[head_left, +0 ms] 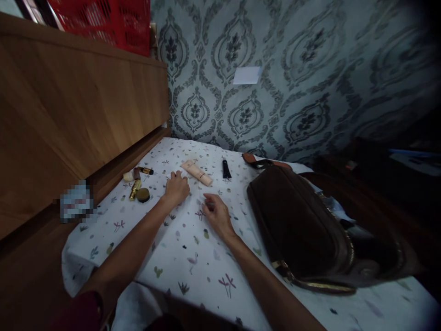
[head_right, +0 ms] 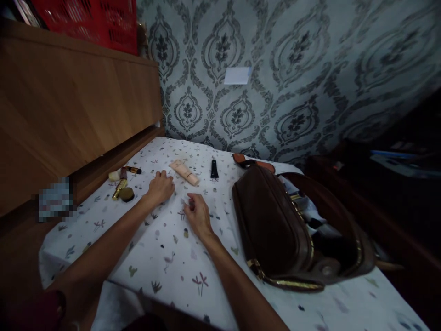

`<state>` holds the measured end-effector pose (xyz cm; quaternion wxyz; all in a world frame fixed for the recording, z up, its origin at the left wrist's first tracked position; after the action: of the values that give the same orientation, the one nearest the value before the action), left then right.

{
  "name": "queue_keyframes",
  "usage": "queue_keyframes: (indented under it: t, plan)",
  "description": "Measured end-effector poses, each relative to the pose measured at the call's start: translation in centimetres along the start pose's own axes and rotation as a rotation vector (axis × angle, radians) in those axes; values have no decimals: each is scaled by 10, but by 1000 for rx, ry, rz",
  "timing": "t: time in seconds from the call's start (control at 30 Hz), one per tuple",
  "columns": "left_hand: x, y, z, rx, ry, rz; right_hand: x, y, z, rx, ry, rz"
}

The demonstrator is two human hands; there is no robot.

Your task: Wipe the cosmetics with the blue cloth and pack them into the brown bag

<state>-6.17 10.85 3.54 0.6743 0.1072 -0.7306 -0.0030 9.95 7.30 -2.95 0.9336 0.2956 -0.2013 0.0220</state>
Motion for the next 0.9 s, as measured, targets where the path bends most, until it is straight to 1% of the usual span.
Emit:
queue_keyframes:
  t: [0.13,0.27,0.33,0.4,0.47,0.6,0.7,0.8,0.9]
  plan:
    - [3,-10,-14,-41,-42,2,-1,0,1,5,-1,-7]
    - [8,-20,-35,-161,-163,43,0,1,4,56,-56,-4]
    - [10,-20,-37,-197,-231,47,0,1,6,82,-88,26]
    - [10,-15,-28,-169,-277,7,1,1,7,79,-101,66]
    - [5,-5,-9,-89,-292,-41,2,2,9,60,-111,87]
    - [-12,14,35,86,-260,-74,1,11,14,23,-137,84]
    - [-16,20,57,138,-226,-112,1,16,15,-13,-139,76]
    - [-13,20,62,127,-239,-132,9,12,15,-36,-135,60]
    - [-2,15,50,74,-303,-155,20,3,14,-44,-145,57]
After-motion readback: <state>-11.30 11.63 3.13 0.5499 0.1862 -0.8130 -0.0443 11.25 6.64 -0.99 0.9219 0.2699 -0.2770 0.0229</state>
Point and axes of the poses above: each hand's wrist, its own y-axis towards the middle knuckle, its own x-axis out of the back of the hand, z = x × y, the point moved 5 cm from there along y, towards the middle knuckle, and after that the axes turned 12 degrees about x, right-handed, at the moved point
